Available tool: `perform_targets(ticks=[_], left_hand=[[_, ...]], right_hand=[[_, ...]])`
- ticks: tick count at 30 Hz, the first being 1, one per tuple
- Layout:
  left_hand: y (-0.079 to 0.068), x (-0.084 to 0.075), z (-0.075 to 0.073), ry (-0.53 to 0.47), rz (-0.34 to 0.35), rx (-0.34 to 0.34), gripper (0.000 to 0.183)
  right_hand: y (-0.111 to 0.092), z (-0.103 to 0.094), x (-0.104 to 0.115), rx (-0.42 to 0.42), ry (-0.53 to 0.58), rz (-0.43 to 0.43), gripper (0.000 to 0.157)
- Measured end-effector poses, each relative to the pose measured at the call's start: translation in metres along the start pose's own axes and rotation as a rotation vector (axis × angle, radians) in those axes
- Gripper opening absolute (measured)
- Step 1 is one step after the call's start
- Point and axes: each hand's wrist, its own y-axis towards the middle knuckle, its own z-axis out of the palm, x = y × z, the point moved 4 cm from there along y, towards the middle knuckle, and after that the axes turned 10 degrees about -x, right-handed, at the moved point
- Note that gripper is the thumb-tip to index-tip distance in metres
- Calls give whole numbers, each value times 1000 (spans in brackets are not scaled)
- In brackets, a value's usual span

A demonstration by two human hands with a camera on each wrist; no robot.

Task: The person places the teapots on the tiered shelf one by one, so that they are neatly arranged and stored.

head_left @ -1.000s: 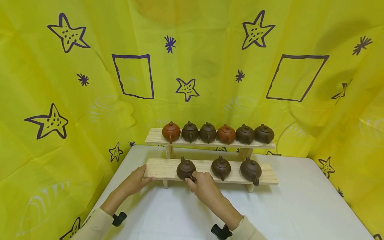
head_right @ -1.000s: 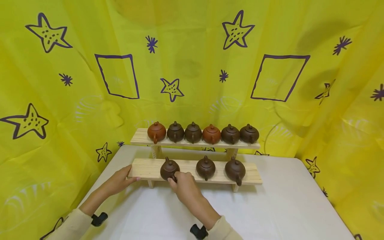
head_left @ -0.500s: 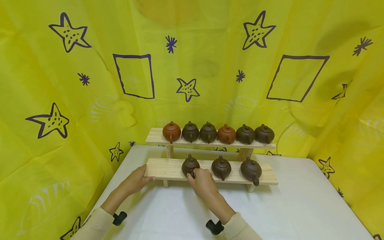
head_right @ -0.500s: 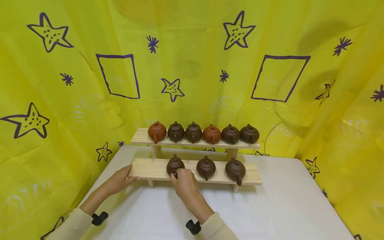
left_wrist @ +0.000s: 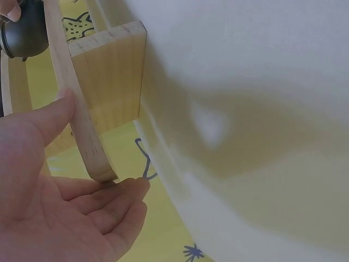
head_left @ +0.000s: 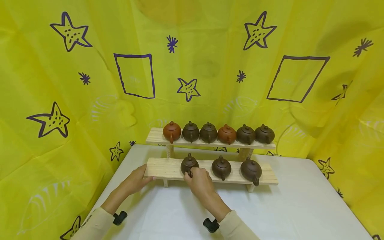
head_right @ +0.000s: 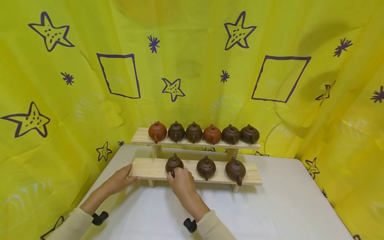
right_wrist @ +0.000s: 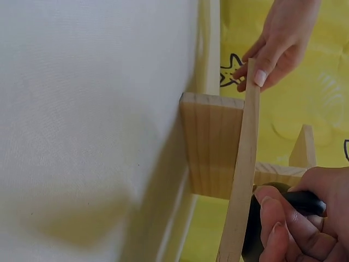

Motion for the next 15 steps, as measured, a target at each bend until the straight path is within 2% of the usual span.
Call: perform_targets(ticks=[7, 11, 15], left_hand=[[1, -2, 2, -8, -28, 7, 66], [0, -2, 1, -21, -47, 9, 69], [-2, 1, -1, -44, -41, 1, 70]], right_hand=[[0, 0, -5, 3, 44, 16, 52], [-4, -5, -8, 58, 86, 6, 55], [-10, -22, -11, 120, 96, -49, 53]])
